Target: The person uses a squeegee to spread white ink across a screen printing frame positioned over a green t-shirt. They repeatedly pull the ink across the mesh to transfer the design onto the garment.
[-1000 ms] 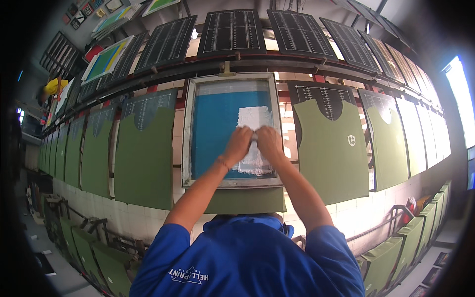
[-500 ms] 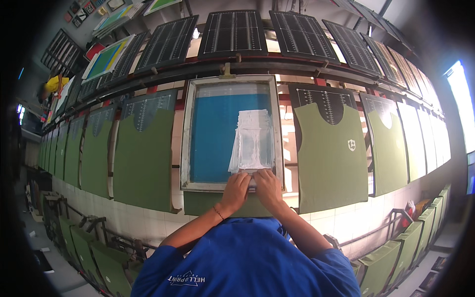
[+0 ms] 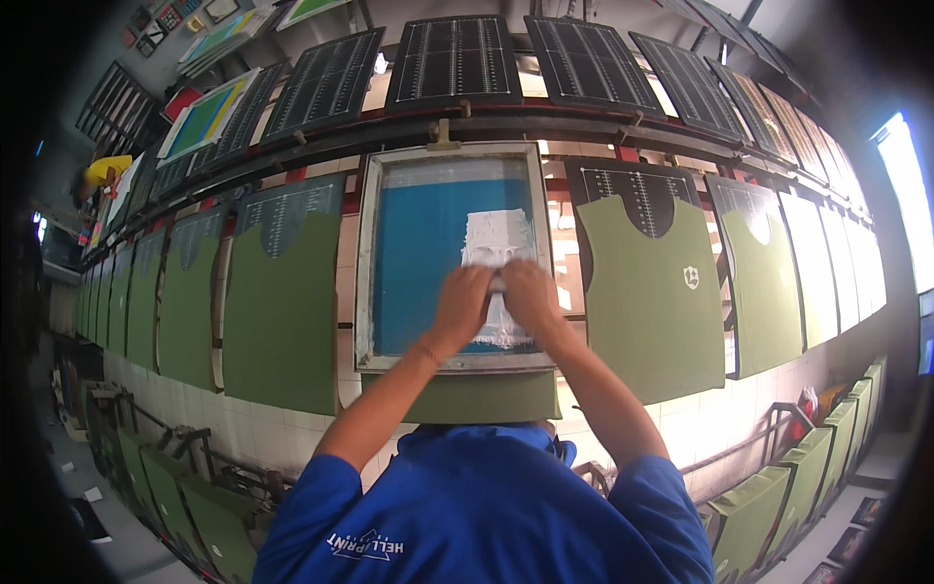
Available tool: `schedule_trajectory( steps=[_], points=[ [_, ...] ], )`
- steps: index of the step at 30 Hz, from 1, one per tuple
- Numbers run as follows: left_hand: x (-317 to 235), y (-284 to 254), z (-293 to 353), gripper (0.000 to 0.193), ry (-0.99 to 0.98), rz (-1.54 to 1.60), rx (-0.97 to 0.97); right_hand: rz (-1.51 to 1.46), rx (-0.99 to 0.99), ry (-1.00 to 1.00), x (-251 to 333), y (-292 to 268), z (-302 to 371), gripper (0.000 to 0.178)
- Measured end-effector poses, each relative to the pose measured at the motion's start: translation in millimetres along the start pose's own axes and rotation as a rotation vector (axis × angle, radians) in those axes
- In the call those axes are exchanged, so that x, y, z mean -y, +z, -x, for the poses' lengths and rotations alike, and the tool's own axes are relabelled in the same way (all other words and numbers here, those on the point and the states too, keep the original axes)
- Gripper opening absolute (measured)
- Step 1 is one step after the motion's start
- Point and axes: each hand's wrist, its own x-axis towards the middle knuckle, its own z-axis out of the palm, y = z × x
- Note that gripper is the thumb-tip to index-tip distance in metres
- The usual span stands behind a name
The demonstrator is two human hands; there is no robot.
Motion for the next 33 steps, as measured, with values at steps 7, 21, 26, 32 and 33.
schedule_trajectory(
  steps=[7,21,26,32,33],
  points=[
    [-60.4,10.1,118.7,0.041,-0.123,-0.007,0.082,-0.070,-0.022,-0.009,42.5,18.6,118.1,0.023],
    [48.9,28.0,-37.1,0.034,-0.022,0.056,-0.011,0.044,0.067,0.043,-31.4,24.1,-56.7,0.020],
    [23.5,12.2,-19.7,0.031,0.027,0.007,-0.016,0.032,-0.007,0.043,-7.7,2.7,-28.7,0.017],
    [-22.7,20.8,82.3,0.031,0.086,-0.015,0.007,0.033,-0.028,0.027,23.8,23.4,86.3,0.028],
    [-22.2,32.1,101.8,0.033,0.106,-0.037,0.007,0.055,-0.029,0.024,31.3,25.2,101.8,0.033]
  ],
)
